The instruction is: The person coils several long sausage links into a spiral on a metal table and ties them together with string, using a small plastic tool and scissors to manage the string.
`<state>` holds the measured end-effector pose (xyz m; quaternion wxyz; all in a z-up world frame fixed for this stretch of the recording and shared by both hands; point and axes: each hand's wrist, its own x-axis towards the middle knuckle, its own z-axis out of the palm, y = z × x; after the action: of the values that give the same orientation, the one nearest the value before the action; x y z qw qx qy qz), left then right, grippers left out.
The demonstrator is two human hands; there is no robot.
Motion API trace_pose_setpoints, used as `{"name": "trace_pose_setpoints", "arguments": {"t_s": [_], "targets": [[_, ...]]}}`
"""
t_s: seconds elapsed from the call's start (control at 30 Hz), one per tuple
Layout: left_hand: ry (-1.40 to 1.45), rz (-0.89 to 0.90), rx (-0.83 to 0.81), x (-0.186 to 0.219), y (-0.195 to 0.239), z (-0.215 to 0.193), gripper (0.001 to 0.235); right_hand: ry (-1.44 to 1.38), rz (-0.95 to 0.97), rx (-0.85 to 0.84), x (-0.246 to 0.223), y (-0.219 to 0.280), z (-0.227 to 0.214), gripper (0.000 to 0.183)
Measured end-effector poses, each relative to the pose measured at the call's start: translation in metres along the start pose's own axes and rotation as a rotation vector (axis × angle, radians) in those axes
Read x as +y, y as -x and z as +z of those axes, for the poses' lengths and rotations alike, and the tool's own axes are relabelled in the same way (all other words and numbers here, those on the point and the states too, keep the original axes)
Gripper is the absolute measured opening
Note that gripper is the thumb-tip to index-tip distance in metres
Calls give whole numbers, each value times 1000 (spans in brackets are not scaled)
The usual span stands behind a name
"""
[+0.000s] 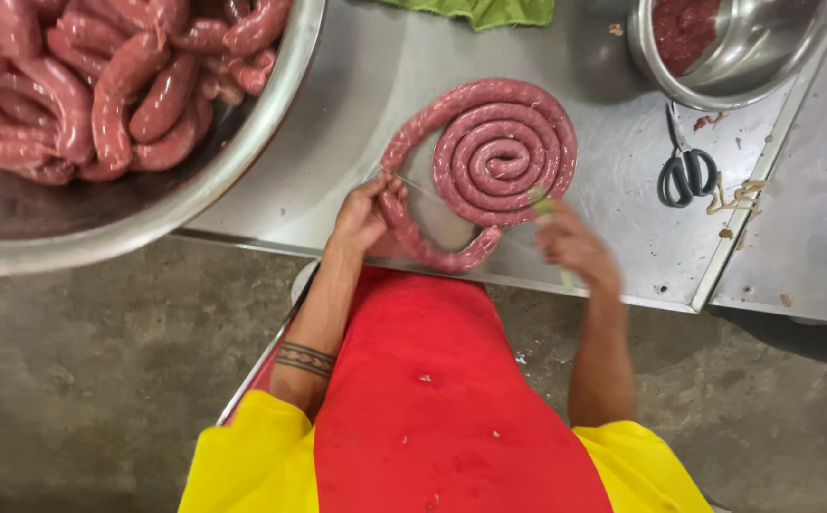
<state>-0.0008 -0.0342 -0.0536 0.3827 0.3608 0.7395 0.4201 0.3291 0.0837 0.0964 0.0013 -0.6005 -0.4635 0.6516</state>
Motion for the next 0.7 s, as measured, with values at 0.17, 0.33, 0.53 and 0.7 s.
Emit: {"name": "trace_pose_setpoints", "arguments": {"t_s": [0.17,0.33,0.53,0.7], "targets": [[-190,261,332,90,25,-41,15,471,-825,284,-53,-78,122,29],[-644,665,603,102,31,-51,11,564,-647,-444,-139,-41,159,33],[-372,116,20,21,12,-20,12,-927,-744,-36,-88,-32,89,13],[230,-129,20,1,-1,-16,12,-378,-177,-63,-25,-5,20,10]]}}
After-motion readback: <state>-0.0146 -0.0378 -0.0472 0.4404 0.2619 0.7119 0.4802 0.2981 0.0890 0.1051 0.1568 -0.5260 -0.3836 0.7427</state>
